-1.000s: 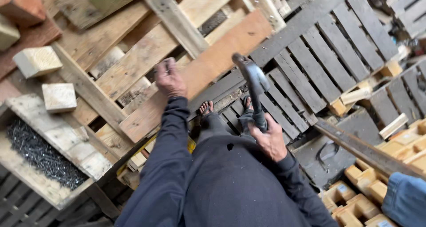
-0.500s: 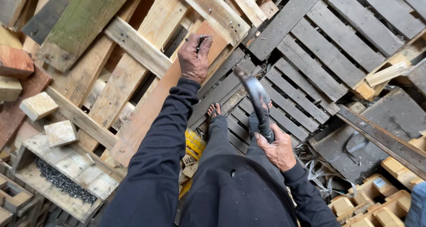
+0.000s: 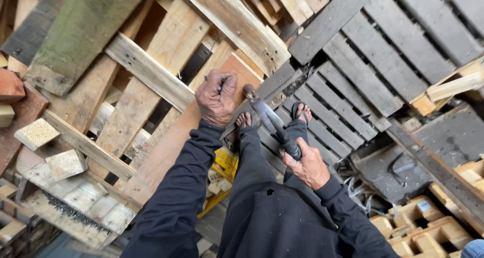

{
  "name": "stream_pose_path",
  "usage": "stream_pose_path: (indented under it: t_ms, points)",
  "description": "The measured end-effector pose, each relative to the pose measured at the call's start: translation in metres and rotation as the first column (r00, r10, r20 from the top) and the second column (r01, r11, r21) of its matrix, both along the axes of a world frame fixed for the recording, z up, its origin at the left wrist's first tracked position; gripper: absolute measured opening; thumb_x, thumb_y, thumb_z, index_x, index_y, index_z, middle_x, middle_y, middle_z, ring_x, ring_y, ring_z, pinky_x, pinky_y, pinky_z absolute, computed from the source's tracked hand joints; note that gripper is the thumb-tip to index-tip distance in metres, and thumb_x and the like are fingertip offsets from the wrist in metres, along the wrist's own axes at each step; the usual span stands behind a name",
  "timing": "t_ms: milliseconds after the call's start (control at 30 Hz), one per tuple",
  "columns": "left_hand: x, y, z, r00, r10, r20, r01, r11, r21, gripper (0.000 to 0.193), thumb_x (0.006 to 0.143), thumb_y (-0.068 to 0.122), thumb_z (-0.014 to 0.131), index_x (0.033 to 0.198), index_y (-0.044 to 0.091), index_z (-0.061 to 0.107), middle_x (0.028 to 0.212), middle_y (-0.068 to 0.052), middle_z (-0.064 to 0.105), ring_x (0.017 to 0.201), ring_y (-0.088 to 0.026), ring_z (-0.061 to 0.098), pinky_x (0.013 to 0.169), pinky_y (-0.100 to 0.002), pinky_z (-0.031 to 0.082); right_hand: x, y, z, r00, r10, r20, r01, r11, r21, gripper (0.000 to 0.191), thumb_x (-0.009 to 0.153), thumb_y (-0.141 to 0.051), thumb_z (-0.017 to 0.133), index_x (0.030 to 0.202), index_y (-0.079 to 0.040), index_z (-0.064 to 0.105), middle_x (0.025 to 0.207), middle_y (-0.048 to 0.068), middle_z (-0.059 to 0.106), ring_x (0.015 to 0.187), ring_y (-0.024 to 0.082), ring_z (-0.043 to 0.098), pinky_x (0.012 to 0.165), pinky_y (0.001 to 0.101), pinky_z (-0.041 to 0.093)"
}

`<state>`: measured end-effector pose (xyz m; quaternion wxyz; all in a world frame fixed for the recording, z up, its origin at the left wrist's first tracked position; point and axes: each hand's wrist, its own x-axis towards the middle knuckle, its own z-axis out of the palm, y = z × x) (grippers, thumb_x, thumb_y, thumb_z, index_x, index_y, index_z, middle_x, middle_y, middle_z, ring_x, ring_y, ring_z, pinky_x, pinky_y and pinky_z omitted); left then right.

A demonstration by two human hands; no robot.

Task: The person carries a yellow crate filled with small wooden blocks to a workbench, then uses a hammer to drive nails into the blocks and a wooden plank to assemble a pallet structure.

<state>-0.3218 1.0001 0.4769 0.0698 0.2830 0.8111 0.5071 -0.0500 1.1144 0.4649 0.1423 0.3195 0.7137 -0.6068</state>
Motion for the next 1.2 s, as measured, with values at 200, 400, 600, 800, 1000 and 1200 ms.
stream_pose_path:
  t_ms: [200,400,600,800,1000,1200]
  points:
    - [-0.004,0.009,0.009,0.998,-0.060,-0.036,0.062,0.996,0.060,0.007,0.100,0.011,0.072,0.103,0.005,0.069,0.088,-0.011,0.069,0.078,-0.025,0.071,0.070,-0.036,0.055,-0.002,-0.016,0.015,0.978,-0.202,0.042,0.207,0.950,-0.235,0.029,0.096,-0.030,0.072,0.102,-0.004,0.063,0.070,-0.003,0.056,0.059,0.007,0.050,0.052,0.0274,0.043]
    - [-0.010,0.011,0.022,0.994,-0.107,-0.031,0.110,0.988,0.106,0.010,0.099,0.012,0.072,0.098,0.004,0.068,0.087,-0.012,0.068,0.078,-0.027,0.069,0.070,-0.038,0.055,0.005,-0.043,0.049,0.927,-0.375,-0.031,0.372,0.926,-0.061,0.028,0.094,-0.030,0.071,0.102,-0.005,0.063,0.062,-0.003,0.053,0.048,0.006,0.046,0.044,0.0244,0.038]
    - [-0.018,0.013,0.039,0.991,-0.123,-0.050,0.127,0.987,0.095,0.013,0.099,0.019,0.071,0.097,0.006,0.070,0.082,-0.011,0.069,0.074,-0.026,0.068,0.070,-0.039,0.057,-0.020,-0.059,0.066,0.936,-0.352,-0.032,0.353,0.931,0.093,0.028,0.099,-0.030,0.070,0.098,-0.003,0.060,0.069,-0.004,0.058,0.054,0.003,0.050,0.047,0.0235,0.042]
    - [-0.019,0.012,0.053,0.986,-0.147,-0.082,0.148,0.989,0.018,0.016,0.096,0.025,0.072,0.095,0.009,0.072,0.080,-0.013,0.069,0.074,-0.029,0.069,0.068,-0.041,0.057,-0.020,-0.072,0.111,0.917,-0.335,-0.214,0.377,0.904,0.200,0.029,0.099,-0.030,0.067,0.108,-0.004,0.059,0.066,-0.003,0.055,0.053,0.004,0.052,0.047,0.0229,0.042]
    - [-0.018,0.008,0.067,0.981,-0.154,-0.118,0.160,0.986,0.051,0.012,0.096,0.024,0.071,0.100,0.012,0.073,0.089,-0.012,0.070,0.079,-0.030,0.071,0.072,-0.040,0.059,-0.027,-0.061,0.120,0.936,-0.304,-0.179,0.327,0.937,0.124,0.024,0.101,-0.027,0.065,0.105,-0.004,0.057,0.071,-0.003,0.057,0.054,0.005,0.052,0.047,0.0226,0.044]
    - [-0.023,0.013,0.061,0.984,-0.144,-0.107,0.147,0.989,0.020,0.026,0.089,0.008,0.061,0.113,0.010,0.068,0.082,-0.009,0.067,0.070,-0.025,0.067,0.066,-0.039,0.058,-0.024,-0.049,0.120,0.810,-0.402,-0.426,0.429,0.903,-0.036,0.031,0.105,-0.027,0.068,0.106,-0.002,0.051,0.072,0.000,0.056,0.054,0.007,0.053,0.048,0.0244,0.046]
